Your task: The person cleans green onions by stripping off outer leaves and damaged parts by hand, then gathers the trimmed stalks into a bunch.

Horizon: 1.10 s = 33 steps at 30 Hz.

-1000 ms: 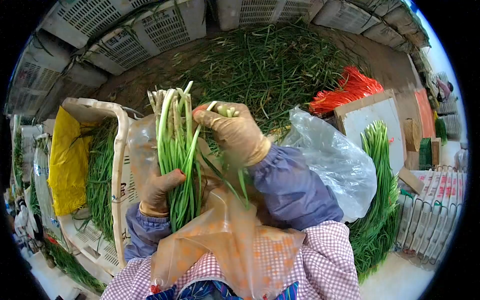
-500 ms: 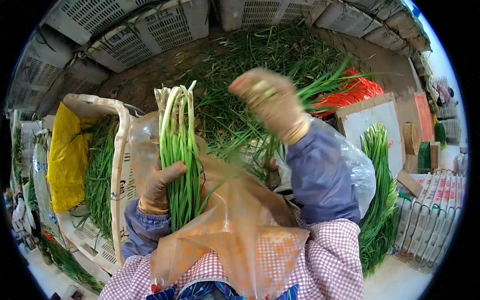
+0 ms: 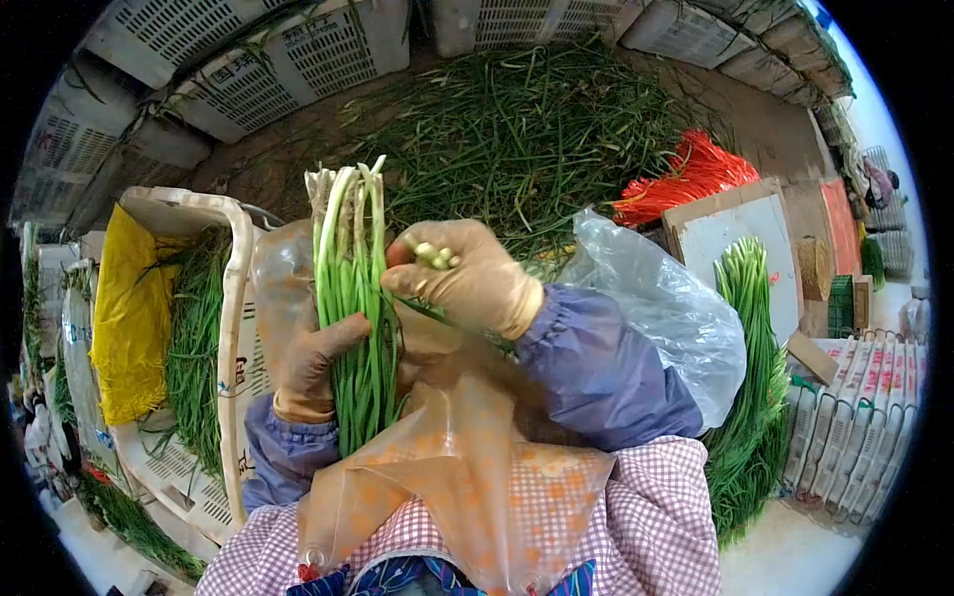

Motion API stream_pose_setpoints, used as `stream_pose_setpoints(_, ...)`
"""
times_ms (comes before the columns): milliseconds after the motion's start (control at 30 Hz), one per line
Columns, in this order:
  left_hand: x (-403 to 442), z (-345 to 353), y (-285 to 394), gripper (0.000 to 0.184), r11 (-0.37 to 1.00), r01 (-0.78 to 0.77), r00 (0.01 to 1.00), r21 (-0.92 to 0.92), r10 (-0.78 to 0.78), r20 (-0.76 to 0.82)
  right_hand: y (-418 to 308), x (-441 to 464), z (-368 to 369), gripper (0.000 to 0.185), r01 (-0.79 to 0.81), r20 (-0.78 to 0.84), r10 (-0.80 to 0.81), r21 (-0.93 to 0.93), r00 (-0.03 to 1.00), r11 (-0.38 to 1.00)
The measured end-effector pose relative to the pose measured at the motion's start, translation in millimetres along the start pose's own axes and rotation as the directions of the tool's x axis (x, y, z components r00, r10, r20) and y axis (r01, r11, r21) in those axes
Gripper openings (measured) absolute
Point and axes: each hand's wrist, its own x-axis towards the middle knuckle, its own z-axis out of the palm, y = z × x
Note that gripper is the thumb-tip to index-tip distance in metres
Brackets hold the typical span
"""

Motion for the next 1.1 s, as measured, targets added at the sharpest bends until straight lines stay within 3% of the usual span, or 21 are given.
stream_pose_setpoints(33, 0.0, 1.6, -0.6, 0.047, 1.000, -0.013, 1.000, 0.015, 0.013, -0.002, 7.9, 2.5, 4.0, 0.008, 0.108, 0.031, -0.110, 0.045, 0.994, 0.993)
stream_pose_setpoints(100, -0.8, 6.5, -1.0, 0.048, 0.999, -0.025, 1.000, 0.033, 0.025, -0.010, 8.0, 3.8, 5.1, 0.009, 0.131, 0.059, -0.135, 0.065, 0.989, 0.989)
stream_pose_setpoints(167, -2.7, 12.5, -0.6, 0.042, 0.997, -0.076, 0.994, -0.030, 0.074, -0.081, 0.4, 0.2, 2.8, 0.008, -0.005, 0.051, 0.002, 0.054, 0.999, 0.999)
stream_pose_setpoints(233, -0.4, 1.2, 0.1, 0.047, 0.999, -0.032, 0.999, -0.019, 0.031, -0.043, 0.6, -0.7, -0.2, 0.006, -0.037, 0.074, 0.032, 0.067, 0.997, 0.997)
stream_pose_setpoints(300, 2.4, 0.2, -1.7, 0.052, 1.000, 0.017, 1.000, -0.010, -0.017, 0.005, 3.4, -0.9, -1.9, 0.005, 0.160, 0.026, -0.158, -0.207, 0.987, 0.965)
stream_pose_setpoints(367, 2.6, 6.4, -3.7, 0.053, 0.992, -0.008, 0.999, 0.126, 0.014, -0.046, -6.8, -5.6, 0.4, 0.004, 0.208, -0.007, -0.220, -0.301, 0.975, 0.931)
stream_pose_setpoints(433, 3.5, 7.8, -3.7, 0.053, 0.980, -0.021, 0.997, 0.197, 0.035, -0.069, -13.5, -8.1, 0.5, 0.008, 0.229, -0.022, -0.305, -0.613, 0.952, 0.757)
stream_pose_setpoints(467, 4.1, 6.9, -3.7, 0.052, 0.974, -0.021, 0.996, 0.226, 0.039, -0.075, -3.6, -4.2, -5.6, 0.010, 0.307, 0.003, -0.433, -0.709, 0.901, 0.635)
stream_pose_setpoints(500, 4.0, 5.9, -3.6, 0.051, 0.967, -0.021, 0.996, 0.254, 0.043, -0.082, 7.2, 0.8, -14.5, 0.010, 0.307, 0.002, -0.434, -0.709, 0.901, 0.635)
stream_pose_setpoints(567, 2.4, 4.2, -3.5, 0.051, 0.969, -0.032, 0.997, 0.243, 0.050, -0.065, 21.3, 11.7, -40.0, 0.010, 0.445, -0.147, -0.671, -0.644, 0.727, 0.623)
stream_pose_setpoints(633, -0.3, 3.8, -1.6, 0.052, 0.972, -0.040, 0.997, 0.231, 0.053, -0.050, 9.9, 23.0, -85.8, 0.010, 0.397, -0.224, -0.677, -0.667, 0.701, 0.631)
stream_pose_setpoints(700, -3.7, 6.9, 4.1, 0.052, 0.967, 0.073, 0.992, 0.244, -0.046, -0.114, -6.3, 29.6, -126.9, 0.015, -0.209, -0.509, -0.490, -0.813, 0.708, 0.544)
stream_pose_setpoints(733, -3.4, 7.6, 3.6, 0.052, 0.968, 0.069, 0.993, 0.243, -0.042, -0.113, -7.1, 29.1, -125.6, 0.015, -0.206, -0.507, -0.493, -0.815, 0.707, 0.542)
stream_pose_setpoints(800, -2.8, 10.0, 0.5, 0.054, 0.988, 0.054, 0.997, 0.146, -0.044, -0.065, -7.1, 22.1, -105.3, 0.019, 0.091, -0.541, -0.361, -0.460, 0.760, 0.883)
stream_pose_setpoints(833, -1.5, 11.1, 0.0, 0.054, 0.987, 0.060, 0.997, 0.147, -0.051, -0.063, -3.9, 18.1, -87.5, 0.019, 0.168, -0.429, -0.293, -0.304, 0.855, 0.938)
stream_pose_setpoints(900, 1.3, 13.2, -0.4, 0.055, 0.969, 0.026, 0.997, 0.244, -0.009, -0.071, -8.3, 11.4, -49.4, 0.016, 0.084, -0.257, -0.155, -0.268, 0.954, 0.960)
stream_pose_setpoints(967, 4.5, 9.3, -7.3, 0.056, 0.966, -0.006, 0.998, 0.260, 0.024, -0.065, 4.3, 16.0, -23.7, 0.012, 0.082, -0.217, -0.069, 0.053, 0.974, 0.995)
stream_pose_setpoints(1033, 2.8, 7.4, -7.9, 0.056, 0.959, -0.045, 0.996, 0.280, 0.066, -0.065, -0.1, 17.4, -15.3, 0.011, -0.005, -0.187, 0.026, 0.115, 0.982, 0.993)
stream_pose_setpoints(1067, 1.1, 7.5, -7.2, 0.056, 0.963, -0.044, 0.994, 0.266, 0.069, -0.087, 6.1, 20.1, -14.7, 0.011, -0.001, -0.185, 0.023, 0.120, 0.982, 0.993)
stream_pose_setpoints(1100, 0.0, 7.4, -6.5, 0.056, 0.968, -0.042, 0.992, 0.248, 0.071, -0.108, 17.6, 23.6, -15.5, 0.008, 0.158, -0.187, -0.151, 0.022, 0.971, 0.987)
